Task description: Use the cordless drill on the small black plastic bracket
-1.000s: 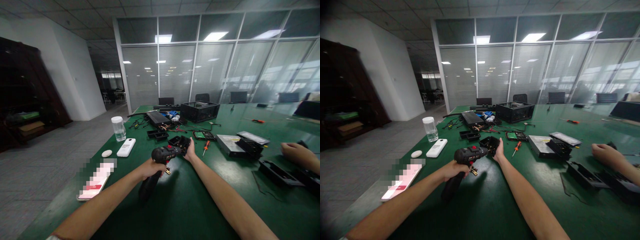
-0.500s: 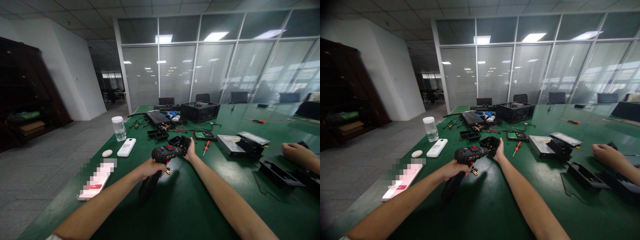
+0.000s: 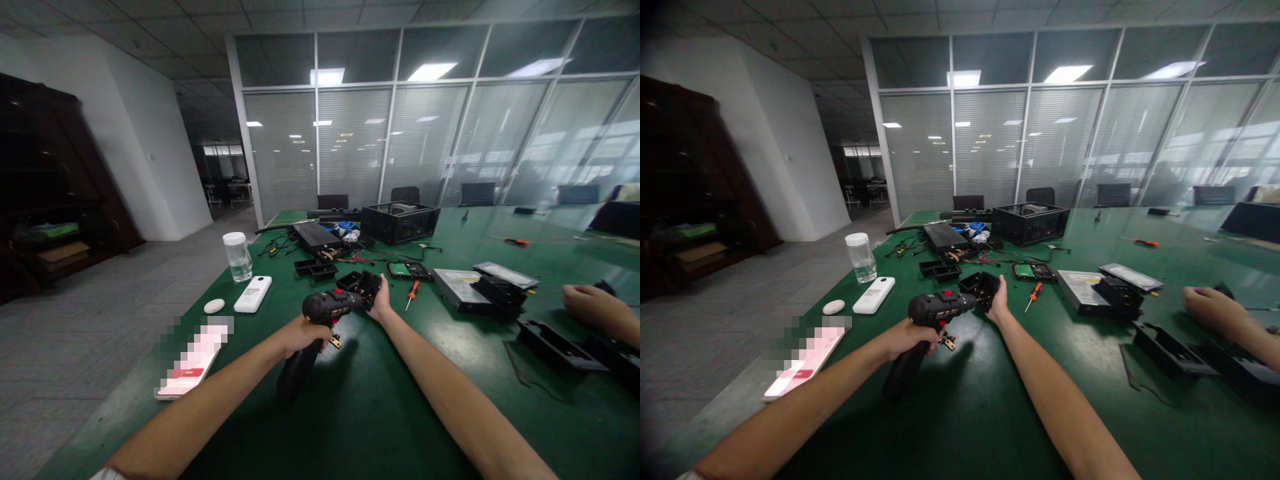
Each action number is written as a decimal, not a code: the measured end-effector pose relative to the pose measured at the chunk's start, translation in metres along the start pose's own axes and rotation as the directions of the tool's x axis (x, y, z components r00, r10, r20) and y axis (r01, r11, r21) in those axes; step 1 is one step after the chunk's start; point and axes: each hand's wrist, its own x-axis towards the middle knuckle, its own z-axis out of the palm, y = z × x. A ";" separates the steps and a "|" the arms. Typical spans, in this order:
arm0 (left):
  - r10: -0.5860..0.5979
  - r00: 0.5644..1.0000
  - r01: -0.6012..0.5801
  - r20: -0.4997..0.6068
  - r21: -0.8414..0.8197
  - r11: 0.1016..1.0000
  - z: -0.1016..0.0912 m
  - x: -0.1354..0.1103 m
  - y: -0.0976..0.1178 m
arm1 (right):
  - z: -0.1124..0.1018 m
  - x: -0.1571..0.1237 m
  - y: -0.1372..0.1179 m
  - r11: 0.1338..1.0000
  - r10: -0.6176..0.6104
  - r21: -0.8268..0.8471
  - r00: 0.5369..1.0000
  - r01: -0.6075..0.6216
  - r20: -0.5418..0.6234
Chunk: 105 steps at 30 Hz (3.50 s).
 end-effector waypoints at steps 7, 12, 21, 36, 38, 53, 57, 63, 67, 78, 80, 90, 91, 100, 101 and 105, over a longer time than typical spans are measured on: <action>-0.009 1.000 0.009 -0.003 -0.012 1.000 -0.001 0.001 -0.001 | -0.002 0.000 0.001 0.999 -0.016 -0.028 1.000 0.016 0.005; -0.018 1.000 0.018 -0.004 -0.016 1.000 -0.001 0.001 -0.001 | -0.001 0.001 -0.001 0.999 0.006 0.039 1.000 -0.007 0.003; -0.020 1.000 0.020 -0.006 -0.010 1.000 0.001 -0.001 0.003 | -0.004 0.004 0.002 0.999 -0.038 -0.032 0.999 0.039 0.027; -0.010 1.000 0.010 -0.019 -0.005 1.000 0.002 -0.002 0.004 | -0.002 0.001 0.000 0.999 -0.033 -0.037 0.999 0.034 0.033; -0.007 1.000 0.007 -0.010 -0.017 1.000 0.002 -0.002 0.004 | -0.002 0.001 0.000 0.999 -0.028 -0.040 0.999 0.030 0.042; 0.009 1.000 -0.009 0.014 -0.012 1.000 0.000 -0.001 0.002 | -0.006 0.006 0.000 1.000 -0.017 -0.013 0.998 0.017 0.063; 0.006 1.000 -0.006 0.008 -0.017 1.000 0.000 0.000 0.001 | -0.006 0.007 0.001 1.000 0.003 0.016 0.998 -0.004 0.058; -0.001 1.000 0.001 0.009 -0.006 1.000 -0.001 0.000 -0.001 | -0.008 0.007 0.000 1.000 -0.009 0.008 0.996 0.009 0.092; -0.001 1.000 0.001 0.013 -0.014 1.000 -0.001 0.001 -0.001 | -0.010 0.008 0.001 1.000 -0.011 0.013 0.996 0.010 0.090; 0.029 0.999 -0.029 0.014 -0.028 0.999 -0.001 0.001 -0.002 | -0.009 0.007 -0.001 1.000 0.011 0.019 0.997 -0.013 0.076; 0.028 1.000 -0.028 0.006 -0.027 0.999 -0.001 0.001 -0.002 | -0.008 0.006 -0.001 1.000 0.017 0.017 0.998 -0.018 0.066; 0.013 1.000 -0.013 -0.005 -0.008 1.000 0.000 0.000 0.000 | -0.006 0.004 0.000 1.000 -0.009 -0.015 0.998 0.010 0.061; 0.012 1.000 -0.012 -0.008 -0.005 1.000 0.000 0.000 0.000 | -0.006 0.004 0.000 1.000 -0.018 -0.016 0.998 0.019 0.060; 0.006 1.000 -0.006 0.010 -0.016 1.000 -0.001 0.002 -0.001 | -0.005 0.004 -0.001 1.000 0.006 -0.011 0.999 -0.005 0.040; 0.004 1.000 -0.004 0.011 -0.017 1.000 -0.001 0.002 -0.002 | -0.005 0.004 -0.001 1.000 0.014 -0.003 0.999 -0.013 0.033; 0.006 1.000 -0.006 0.011 -0.014 1.000 -0.001 0.002 -0.002 | -0.006 0.005 0.000 1.000 0.010 0.004 0.999 -0.010 0.032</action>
